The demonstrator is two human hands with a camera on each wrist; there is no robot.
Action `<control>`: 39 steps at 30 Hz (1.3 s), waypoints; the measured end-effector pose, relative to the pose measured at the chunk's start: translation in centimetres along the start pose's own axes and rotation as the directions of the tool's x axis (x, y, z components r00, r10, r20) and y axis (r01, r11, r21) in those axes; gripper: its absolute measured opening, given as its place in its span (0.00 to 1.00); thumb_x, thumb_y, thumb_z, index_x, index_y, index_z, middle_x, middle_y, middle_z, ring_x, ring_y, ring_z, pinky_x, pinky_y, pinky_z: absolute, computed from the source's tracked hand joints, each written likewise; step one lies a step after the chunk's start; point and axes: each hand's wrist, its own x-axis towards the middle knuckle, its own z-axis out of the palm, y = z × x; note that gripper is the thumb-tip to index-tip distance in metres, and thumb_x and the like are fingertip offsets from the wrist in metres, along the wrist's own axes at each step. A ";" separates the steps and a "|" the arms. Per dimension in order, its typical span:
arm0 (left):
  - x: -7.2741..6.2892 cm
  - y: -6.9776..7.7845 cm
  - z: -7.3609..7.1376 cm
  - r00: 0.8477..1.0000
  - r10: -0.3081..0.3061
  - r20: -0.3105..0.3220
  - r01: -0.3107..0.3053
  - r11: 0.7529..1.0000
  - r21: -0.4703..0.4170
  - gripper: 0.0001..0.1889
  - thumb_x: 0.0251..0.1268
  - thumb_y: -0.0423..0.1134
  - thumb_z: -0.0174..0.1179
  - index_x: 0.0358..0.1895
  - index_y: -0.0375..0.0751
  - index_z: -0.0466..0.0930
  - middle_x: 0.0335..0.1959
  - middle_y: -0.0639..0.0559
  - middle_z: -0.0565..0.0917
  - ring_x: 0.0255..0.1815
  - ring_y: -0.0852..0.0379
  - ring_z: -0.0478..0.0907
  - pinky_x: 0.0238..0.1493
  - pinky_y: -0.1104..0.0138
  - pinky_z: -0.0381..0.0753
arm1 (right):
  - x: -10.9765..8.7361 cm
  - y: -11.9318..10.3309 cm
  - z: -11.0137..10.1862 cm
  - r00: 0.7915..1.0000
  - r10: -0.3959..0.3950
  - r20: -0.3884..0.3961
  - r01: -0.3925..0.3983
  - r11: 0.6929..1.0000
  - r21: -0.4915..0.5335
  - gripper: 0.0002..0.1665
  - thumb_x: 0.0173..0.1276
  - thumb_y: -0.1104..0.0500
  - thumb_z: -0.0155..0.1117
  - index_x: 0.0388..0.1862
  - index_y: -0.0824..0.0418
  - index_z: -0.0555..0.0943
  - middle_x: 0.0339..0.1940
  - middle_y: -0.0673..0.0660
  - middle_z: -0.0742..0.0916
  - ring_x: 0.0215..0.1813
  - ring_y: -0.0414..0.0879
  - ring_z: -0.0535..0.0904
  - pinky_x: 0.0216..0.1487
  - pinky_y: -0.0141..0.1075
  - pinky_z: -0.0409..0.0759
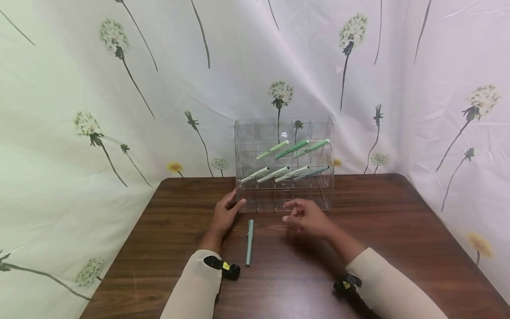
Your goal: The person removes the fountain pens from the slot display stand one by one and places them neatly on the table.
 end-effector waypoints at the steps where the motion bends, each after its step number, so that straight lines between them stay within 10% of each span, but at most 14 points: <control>1: 0.0 0.0 0.0 1.000 0.002 0.001 -0.002 1.000 0.000 0.33 0.75 0.37 0.72 0.80 0.44 0.75 0.79 0.39 0.78 0.76 0.44 0.78 0.71 0.61 0.79 | -0.1 0.0 -0.2 1.000 0.002 -0.010 -0.002 1.000 0.006 0.29 0.74 0.62 0.76 0.69 0.70 0.81 0.33 0.59 0.89 0.22 0.49 0.80 0.29 0.45 0.86; 6: 0.0 -0.1 0.0 1.000 0.010 0.002 -0.010 1.000 -0.015 0.33 0.75 0.35 0.72 0.80 0.42 0.74 0.79 0.37 0.77 0.77 0.42 0.77 0.62 0.78 0.75 | -0.3 0.0 -1.4 0.996 0.032 -0.080 -0.031 0.999 0.022 0.29 0.74 0.61 0.77 0.69 0.71 0.80 0.34 0.56 0.87 0.26 0.51 0.82 0.33 0.46 0.88; 16: -0.8 1.9 0.1 1.000 -0.011 0.005 0.011 1.000 0.003 0.33 0.77 0.32 0.68 0.82 0.35 0.70 0.81 0.33 0.73 0.80 0.37 0.73 0.63 0.79 0.74 | -0.6 0.1 -3.5 0.968 -0.009 -0.250 0.012 1.000 0.010 0.25 0.74 0.64 0.75 0.65 0.74 0.80 0.33 0.59 0.88 0.22 0.45 0.81 0.28 0.38 0.84; 22: -1.4 3.1 0.1 1.000 -0.005 0.016 0.005 1.000 0.022 0.33 0.79 0.33 0.67 0.82 0.35 0.69 0.82 0.32 0.72 0.81 0.36 0.72 0.77 0.53 0.76 | -0.7 0.1 -4.4 0.919 -0.030 -0.393 0.051 0.998 0.044 0.20 0.73 0.68 0.74 0.58 0.74 0.79 0.34 0.56 0.86 0.23 0.42 0.79 0.28 0.38 0.86; 26: -0.6 1.2 0.1 1.000 -0.009 0.012 0.009 1.000 0.013 0.33 0.78 0.35 0.69 0.82 0.39 0.71 0.81 0.35 0.73 0.81 0.38 0.73 0.78 0.42 0.72 | -0.6 0.2 -4.6 0.886 -0.025 -0.462 0.058 0.997 0.057 0.16 0.73 0.70 0.72 0.54 0.74 0.78 0.36 0.56 0.85 0.27 0.40 0.82 0.28 0.39 0.87; 39: 0.0 -0.2 0.1 1.000 -0.009 -0.008 0.009 1.000 0.009 0.33 0.76 0.35 0.71 0.81 0.42 0.74 0.79 0.36 0.77 0.77 0.40 0.77 0.66 0.69 0.77 | 0.0 0.2 -4.9 0.761 -0.075 -0.644 0.128 0.991 0.037 0.23 0.75 0.64 0.75 0.60 0.69 0.74 0.50 0.62 0.81 0.21 0.35 0.72 0.24 0.35 0.83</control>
